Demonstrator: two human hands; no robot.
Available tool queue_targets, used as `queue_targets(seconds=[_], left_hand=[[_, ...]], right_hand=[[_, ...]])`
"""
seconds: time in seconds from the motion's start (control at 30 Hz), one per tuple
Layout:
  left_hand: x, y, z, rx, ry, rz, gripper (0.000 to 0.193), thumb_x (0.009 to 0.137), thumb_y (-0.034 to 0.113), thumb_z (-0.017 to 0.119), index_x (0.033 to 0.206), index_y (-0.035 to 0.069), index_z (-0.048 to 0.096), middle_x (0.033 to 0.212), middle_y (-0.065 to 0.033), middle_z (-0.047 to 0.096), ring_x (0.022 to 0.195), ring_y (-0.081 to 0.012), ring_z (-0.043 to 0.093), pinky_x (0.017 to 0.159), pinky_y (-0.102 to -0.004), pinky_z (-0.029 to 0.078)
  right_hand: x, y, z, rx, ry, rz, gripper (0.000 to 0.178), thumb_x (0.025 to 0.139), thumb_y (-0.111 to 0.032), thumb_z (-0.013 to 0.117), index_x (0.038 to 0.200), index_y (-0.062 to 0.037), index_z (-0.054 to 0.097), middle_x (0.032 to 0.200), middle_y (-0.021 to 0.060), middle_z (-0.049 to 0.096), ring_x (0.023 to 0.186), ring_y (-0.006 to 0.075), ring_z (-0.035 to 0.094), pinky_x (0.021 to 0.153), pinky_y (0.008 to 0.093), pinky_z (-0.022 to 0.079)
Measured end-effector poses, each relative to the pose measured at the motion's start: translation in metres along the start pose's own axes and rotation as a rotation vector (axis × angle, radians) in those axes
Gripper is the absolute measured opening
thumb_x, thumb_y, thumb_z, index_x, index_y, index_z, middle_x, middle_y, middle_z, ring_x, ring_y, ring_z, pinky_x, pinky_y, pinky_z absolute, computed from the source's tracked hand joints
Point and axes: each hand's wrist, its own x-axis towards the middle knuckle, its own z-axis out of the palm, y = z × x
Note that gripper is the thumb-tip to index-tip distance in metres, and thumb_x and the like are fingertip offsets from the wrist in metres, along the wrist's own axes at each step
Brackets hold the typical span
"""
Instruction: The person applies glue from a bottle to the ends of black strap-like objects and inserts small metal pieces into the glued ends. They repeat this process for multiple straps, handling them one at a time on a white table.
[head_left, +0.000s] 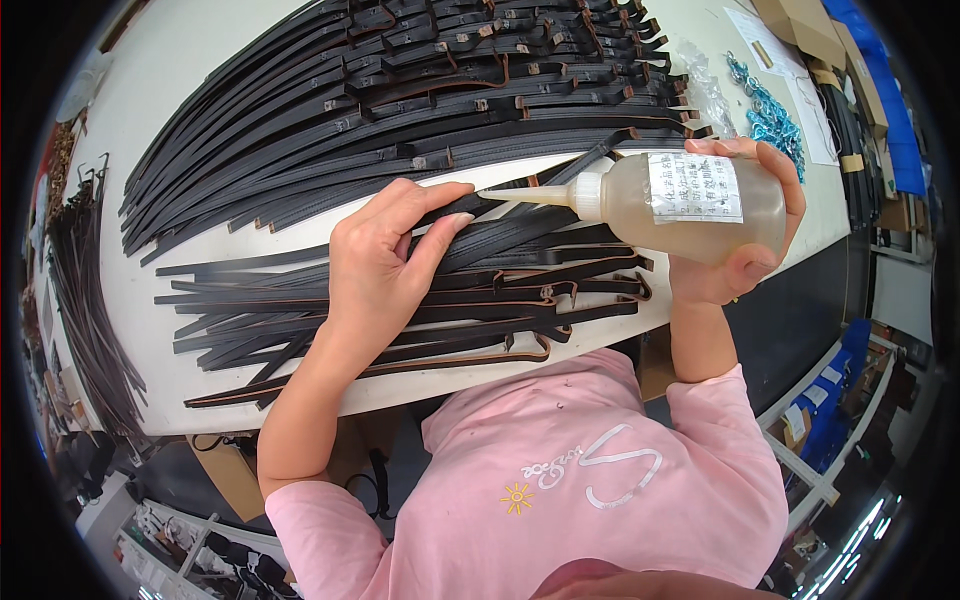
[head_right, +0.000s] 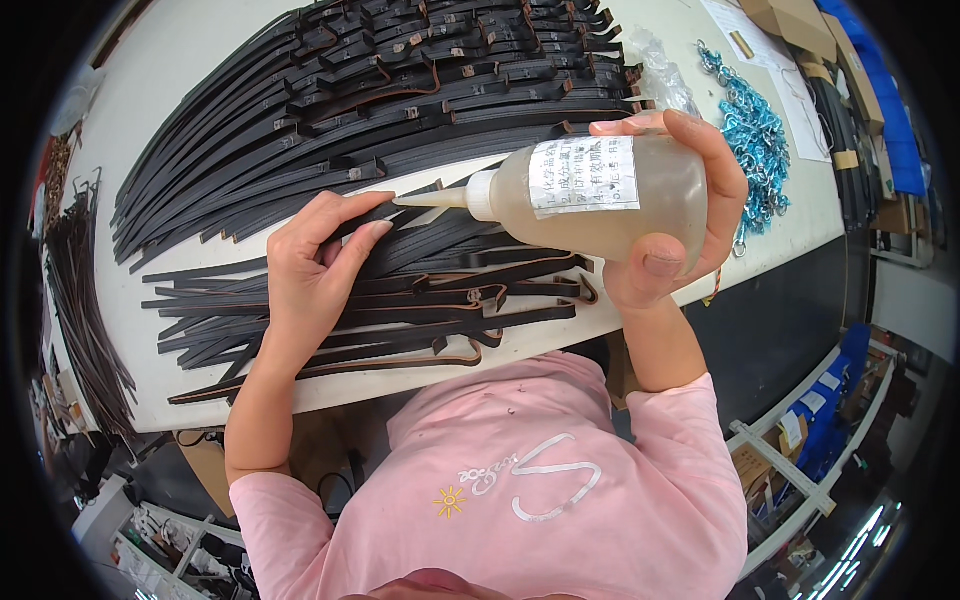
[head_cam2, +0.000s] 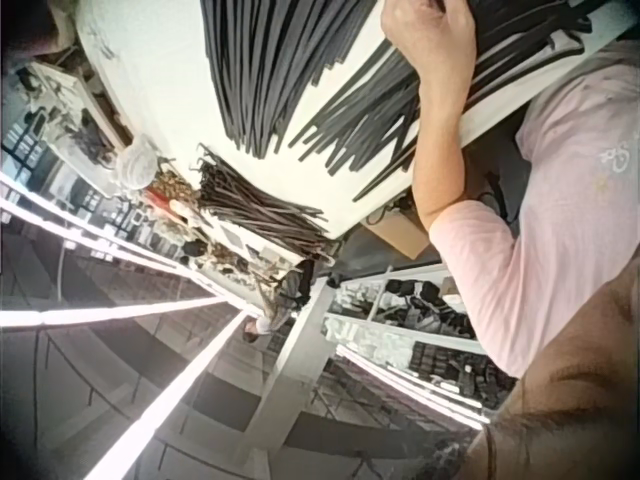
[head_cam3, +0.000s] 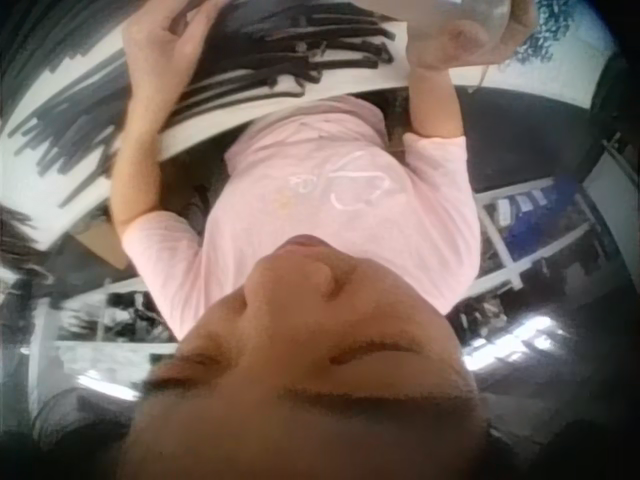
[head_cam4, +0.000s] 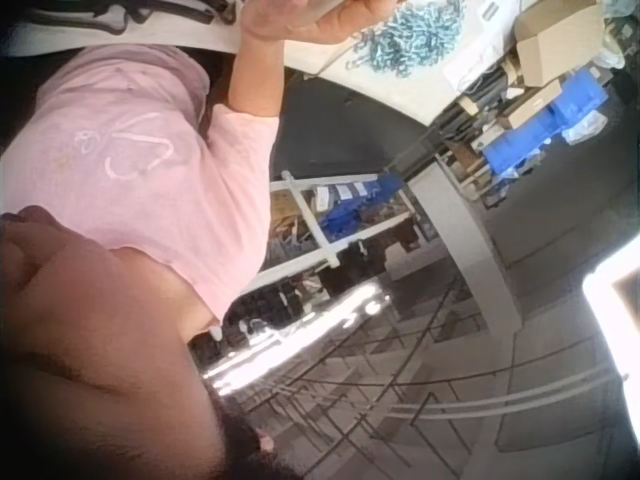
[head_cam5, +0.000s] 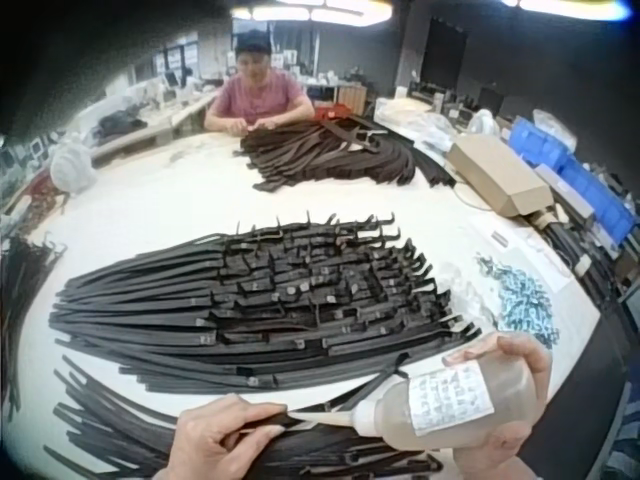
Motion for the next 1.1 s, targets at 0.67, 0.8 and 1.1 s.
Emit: queue_targets(seconds=[0.67, 0.8, 1.1], left_hand=[[0.0011, 0.0051, -0.0017, 0.014, -0.009, -0.023, 0.022, 0.086, 0.004, 0.076, 0.107, 0.007, 0.076, 0.078, -0.0021, 0.063, 0.054, -0.0102, 0.04, 0.048, -0.0258, 0.031], [0.0011, 0.0052, -0.0018, 0.022, -0.007, -0.02, 0.022, 0.085, 0.004, 0.077, 0.107, 0.007, 0.076, 0.077, -0.0021, 0.062, 0.054, -0.0104, 0.04, 0.048, -0.0258, 0.031], [0.0004, 0.002, 0.0001, -0.007, -0.006, -0.01, 0.025, 0.086, 0.002, 0.076, 0.111, 0.005, 0.076, 0.076, 0.0015, 0.057, 0.057, -0.0044, 0.034, 0.05, -0.0227, 0.026]], right_hand=[[0.0026, 0.0048, 0.0016, 0.056, -0.006, -0.11, 0.085, 0.09, -0.064, 0.066, 0.136, 0.0042, 0.043, 0.114, 0.0215, 0.061, 0.098, 0.0306, 0.069, 0.085, 0.0418, 0.06], [-0.0006, 0.0035, -0.0014, -0.05, -0.031, -0.074, 0.087, 0.089, -0.071, 0.058, 0.137, 0.0001, 0.043, 0.113, 0.0222, 0.058, 0.101, 0.0327, 0.066, 0.092, 0.0469, 0.055], [0.0032, 0.0049, -0.0022, 0.065, -0.002, -0.08, 0.085, 0.09, -0.063, 0.066, 0.134, 0.0057, 0.043, 0.112, 0.0223, 0.061, 0.095, 0.0297, 0.069, 0.083, 0.0409, 0.06]])
